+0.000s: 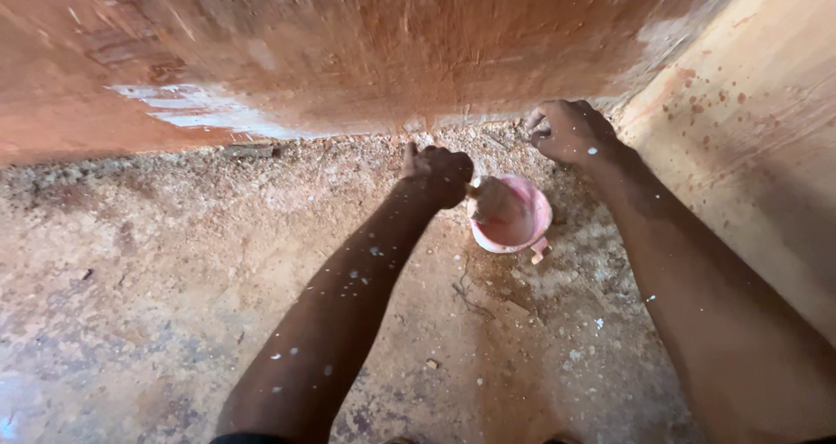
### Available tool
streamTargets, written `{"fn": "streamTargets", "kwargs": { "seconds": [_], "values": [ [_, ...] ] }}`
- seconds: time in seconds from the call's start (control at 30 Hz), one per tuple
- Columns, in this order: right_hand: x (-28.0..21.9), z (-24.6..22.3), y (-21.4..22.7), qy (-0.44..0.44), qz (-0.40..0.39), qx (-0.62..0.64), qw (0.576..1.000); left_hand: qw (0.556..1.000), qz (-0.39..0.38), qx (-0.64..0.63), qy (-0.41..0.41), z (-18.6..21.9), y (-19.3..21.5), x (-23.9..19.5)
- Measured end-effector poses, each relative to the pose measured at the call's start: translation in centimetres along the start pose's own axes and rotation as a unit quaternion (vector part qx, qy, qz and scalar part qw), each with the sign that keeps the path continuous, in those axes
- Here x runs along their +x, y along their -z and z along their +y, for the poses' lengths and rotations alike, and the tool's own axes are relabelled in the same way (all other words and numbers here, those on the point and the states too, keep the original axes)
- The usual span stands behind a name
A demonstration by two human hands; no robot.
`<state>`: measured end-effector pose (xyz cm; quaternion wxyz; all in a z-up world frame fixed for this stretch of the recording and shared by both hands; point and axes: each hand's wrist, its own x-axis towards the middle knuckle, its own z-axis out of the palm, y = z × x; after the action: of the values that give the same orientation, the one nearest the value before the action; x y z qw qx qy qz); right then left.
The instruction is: The person uses a paintbrush to apply white paint to a reddish-brown wall. They repeatedly dip the brush into a pink container on the floor and brush the wall in horizontal strokes near the base.
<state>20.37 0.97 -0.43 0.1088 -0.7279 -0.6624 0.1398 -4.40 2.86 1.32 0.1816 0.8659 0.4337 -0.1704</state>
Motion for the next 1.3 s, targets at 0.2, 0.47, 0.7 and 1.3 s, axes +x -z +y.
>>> {"fn": "streamTargets", "kwargs": {
  "seconds": [0.2, 0.47, 0.7, 1.3],
  "values": [
    [-0.2, -1.1, 1.0, -0.053, -0.034, -0.037, 0.997, 0.996, 0.013, -0.077, 0.034, -5.3, -1.3, 0.1],
    [0.1, -0.9, 0.1, -0.037, -0.025, -0.008, 0.999, 0.959, 0.178, -0.217, 0.044, -12.4, -4.3, 2.7],
    [0.5, -0.9, -1.6, -0.055, -0.050, -0.006, 0.997, 0.915, 0.289, -0.279, 0.027, -10.6, -0.2, 5.0],
    [1.0, 0.8, -3.7, 0.028, -0.016, 0.023, 0.999, 0.685, 0.693, -0.205, -0.095, -5.9, 14.3, -1.6]
  ]
}}
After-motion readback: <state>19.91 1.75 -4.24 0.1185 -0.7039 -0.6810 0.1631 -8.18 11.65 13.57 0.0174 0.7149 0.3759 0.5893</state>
